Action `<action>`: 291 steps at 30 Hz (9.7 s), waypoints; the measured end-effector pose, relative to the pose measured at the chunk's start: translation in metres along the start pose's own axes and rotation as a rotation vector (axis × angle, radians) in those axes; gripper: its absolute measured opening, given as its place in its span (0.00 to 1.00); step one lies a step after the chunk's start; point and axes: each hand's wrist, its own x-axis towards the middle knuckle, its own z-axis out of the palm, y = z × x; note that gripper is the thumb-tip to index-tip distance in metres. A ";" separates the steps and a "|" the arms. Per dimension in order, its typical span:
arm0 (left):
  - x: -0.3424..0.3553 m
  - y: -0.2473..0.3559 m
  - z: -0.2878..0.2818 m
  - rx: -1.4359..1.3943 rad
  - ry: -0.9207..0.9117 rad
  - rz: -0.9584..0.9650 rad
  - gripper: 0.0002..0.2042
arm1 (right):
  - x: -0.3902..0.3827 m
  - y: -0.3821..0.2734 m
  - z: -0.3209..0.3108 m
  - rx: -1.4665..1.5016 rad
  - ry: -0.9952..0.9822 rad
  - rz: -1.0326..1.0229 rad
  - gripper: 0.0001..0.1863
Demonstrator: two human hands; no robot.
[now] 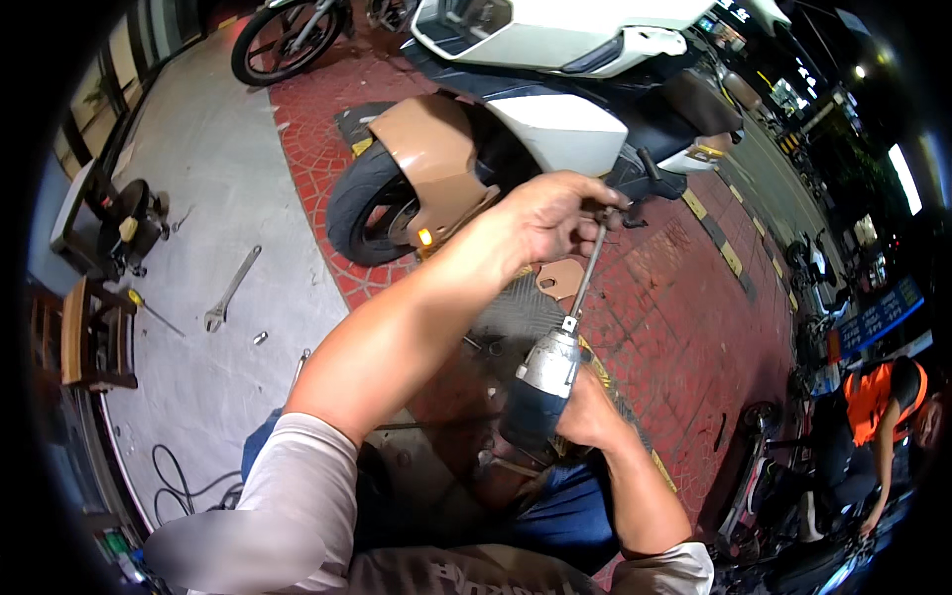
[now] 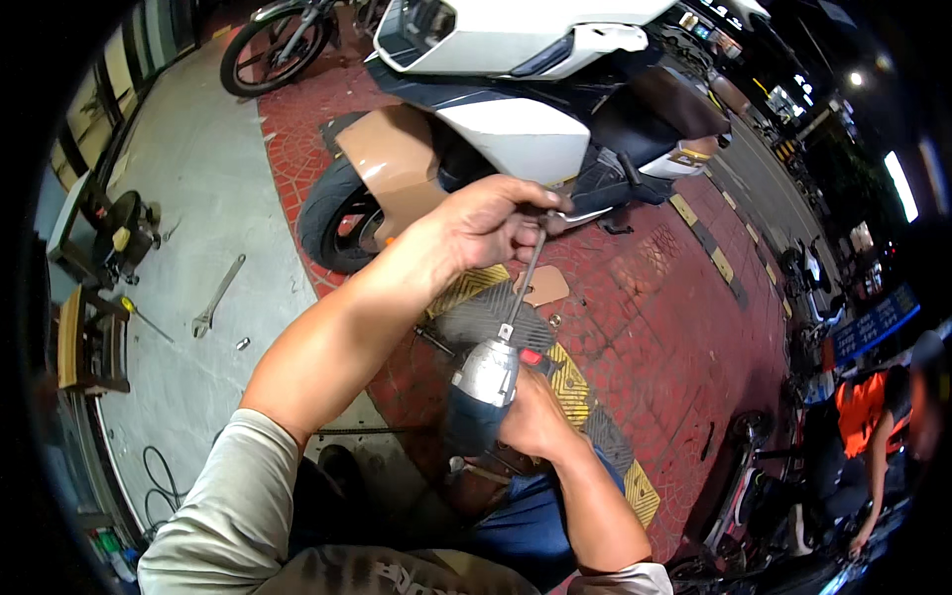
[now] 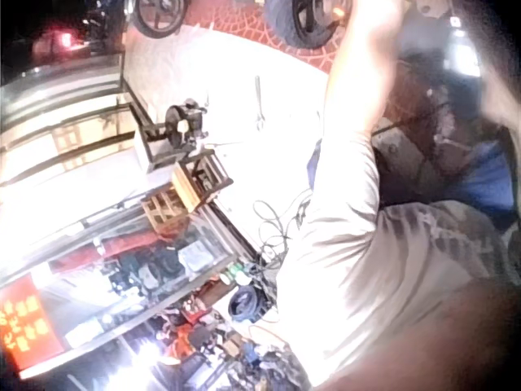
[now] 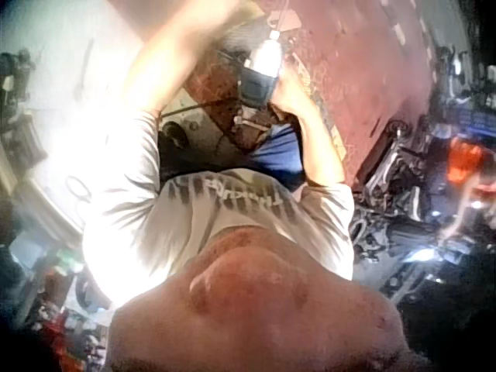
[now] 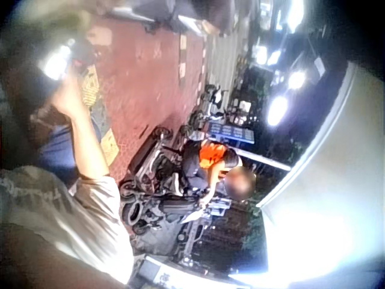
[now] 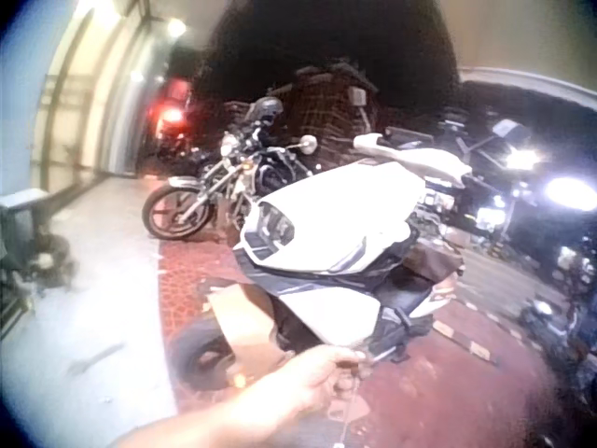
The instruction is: The person fits a plastic fairing piece onto the side of a scooter, then uses a power drill to fasten several screws into various locations around the scooter's body and wheel area.
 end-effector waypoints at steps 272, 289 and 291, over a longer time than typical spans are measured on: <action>-0.004 0.043 -0.129 -0.265 0.076 0.597 0.09 | 0.160 -0.013 0.058 -0.811 0.013 0.181 0.40; 0.020 0.041 -0.137 -0.442 0.129 0.690 0.09 | 0.175 -0.001 0.036 -0.977 -0.089 0.197 0.36; 0.024 0.040 -0.136 -0.457 0.142 0.734 0.06 | 0.177 0.003 0.035 -1.003 -0.084 0.177 0.36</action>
